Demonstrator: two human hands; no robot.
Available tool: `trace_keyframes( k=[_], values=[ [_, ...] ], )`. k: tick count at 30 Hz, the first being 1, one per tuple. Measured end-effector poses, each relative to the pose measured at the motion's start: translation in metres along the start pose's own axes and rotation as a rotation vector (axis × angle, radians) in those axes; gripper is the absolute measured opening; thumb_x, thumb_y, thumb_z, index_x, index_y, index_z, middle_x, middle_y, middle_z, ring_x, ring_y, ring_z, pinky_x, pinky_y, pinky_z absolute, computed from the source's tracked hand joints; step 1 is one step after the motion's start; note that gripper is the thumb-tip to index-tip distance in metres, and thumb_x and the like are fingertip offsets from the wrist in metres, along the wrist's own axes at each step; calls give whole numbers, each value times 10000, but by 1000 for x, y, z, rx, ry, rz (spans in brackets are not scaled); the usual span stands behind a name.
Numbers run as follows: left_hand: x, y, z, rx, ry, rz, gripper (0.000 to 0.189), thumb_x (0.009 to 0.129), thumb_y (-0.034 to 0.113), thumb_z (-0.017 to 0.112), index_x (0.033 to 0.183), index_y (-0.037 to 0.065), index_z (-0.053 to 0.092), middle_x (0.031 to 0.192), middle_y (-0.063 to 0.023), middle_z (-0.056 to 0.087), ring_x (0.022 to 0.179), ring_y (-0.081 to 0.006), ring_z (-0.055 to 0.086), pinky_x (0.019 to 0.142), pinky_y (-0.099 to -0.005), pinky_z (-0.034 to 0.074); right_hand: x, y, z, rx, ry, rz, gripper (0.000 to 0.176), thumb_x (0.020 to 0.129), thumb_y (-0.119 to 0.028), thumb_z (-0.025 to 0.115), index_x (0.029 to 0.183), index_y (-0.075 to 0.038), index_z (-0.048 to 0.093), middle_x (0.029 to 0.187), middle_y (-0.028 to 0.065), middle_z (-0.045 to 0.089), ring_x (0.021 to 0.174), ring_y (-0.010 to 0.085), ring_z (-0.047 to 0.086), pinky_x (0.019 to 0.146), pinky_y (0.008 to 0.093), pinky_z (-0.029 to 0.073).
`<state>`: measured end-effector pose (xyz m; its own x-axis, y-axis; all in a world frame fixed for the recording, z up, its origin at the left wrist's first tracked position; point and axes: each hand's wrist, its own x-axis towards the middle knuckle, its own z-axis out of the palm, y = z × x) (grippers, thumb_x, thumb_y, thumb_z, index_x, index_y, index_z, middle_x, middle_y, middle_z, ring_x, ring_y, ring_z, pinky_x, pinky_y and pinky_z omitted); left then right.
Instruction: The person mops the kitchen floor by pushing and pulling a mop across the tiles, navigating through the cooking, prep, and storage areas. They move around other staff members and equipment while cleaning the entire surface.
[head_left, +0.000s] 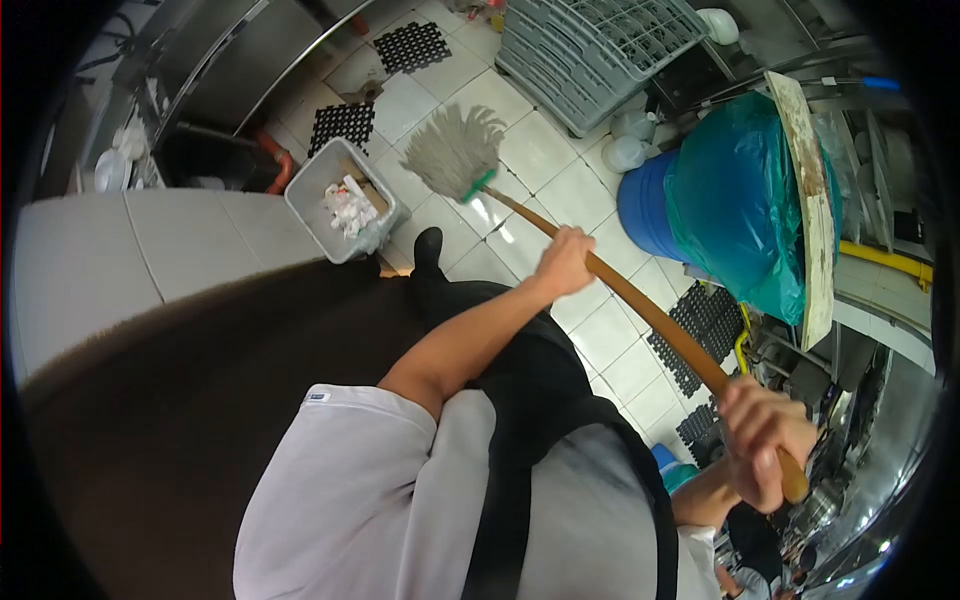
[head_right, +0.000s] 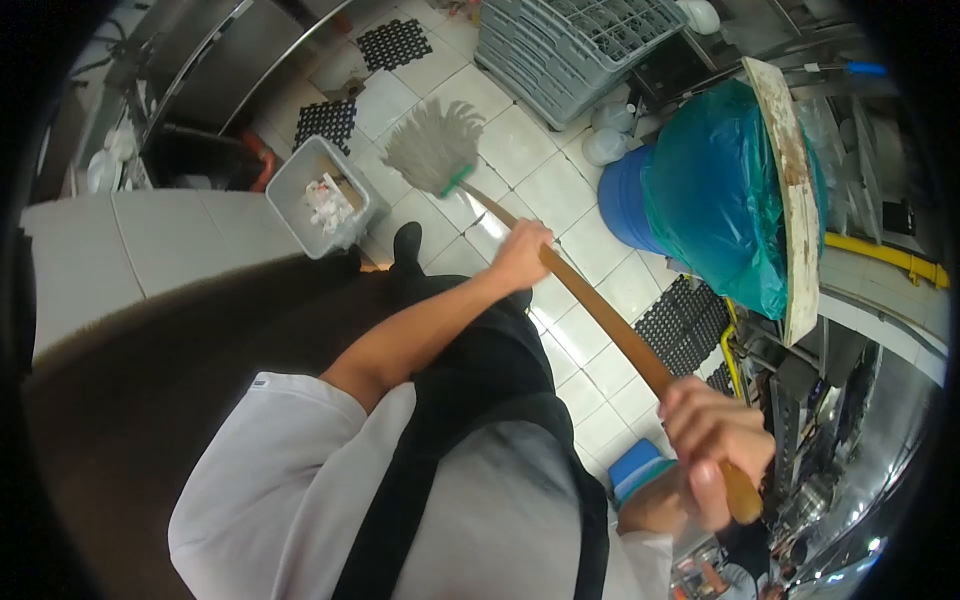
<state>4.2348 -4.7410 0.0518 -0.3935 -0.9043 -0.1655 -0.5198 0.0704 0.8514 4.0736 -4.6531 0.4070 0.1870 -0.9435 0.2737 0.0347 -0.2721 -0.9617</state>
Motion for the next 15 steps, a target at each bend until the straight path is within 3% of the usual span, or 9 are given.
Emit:
trace_keyframes(
  k=[4,7,8,11,12,15],
  values=[
    [-33,56,79,-149,57,150,136,727,118,722,824,36,674,913,-155,659,985,-390,586,849,-466,506,-37,-42,-75,11,-153,40,446,875,-259,676,551,-78,429,457,18,429,383,184,437,492,366,440],
    [-53,96,107,-145,-213,14,247,744,176,778,937,29,730,1021,-187,705,1041,-388,630,887,-477,542,-56,-53,-112,110,-227,-9,476,871,-256,693,523,-86,417,438,3,440,335,148,409,429,317,432],
    [-54,105,110,-147,-322,6,271,757,221,782,960,43,750,1026,-208,721,1003,-385,674,880,-471,551,-65,-50,-123,127,-235,-54,453,848,-259,694,516,-147,407,406,-42,412,311,111,396,391,266,390],
    [-66,127,115,-112,-415,-85,309,755,251,782,1001,65,767,1031,-213,728,1005,-379,692,886,-460,555,-74,-44,-144,272,-288,-145,473,894,-192,672,512,-111,405,415,-7,431,305,134,401,365,288,410],
    [-71,130,121,-78,-347,-136,260,731,138,701,975,83,773,1041,-196,733,1062,-394,680,887,-461,553,-76,-42,-149,296,-270,-134,482,895,-187,671,507,-118,394,407,-9,423,298,131,393,356,285,403],
    [-70,129,107,68,-438,-198,319,724,180,706,1024,102,779,1027,-188,738,1032,-395,688,882,-461,557,-75,-27,-161,357,-219,-131,518,888,-176,679,486,-142,354,375,-15,381,276,126,360,327,277,382]
  ],
)
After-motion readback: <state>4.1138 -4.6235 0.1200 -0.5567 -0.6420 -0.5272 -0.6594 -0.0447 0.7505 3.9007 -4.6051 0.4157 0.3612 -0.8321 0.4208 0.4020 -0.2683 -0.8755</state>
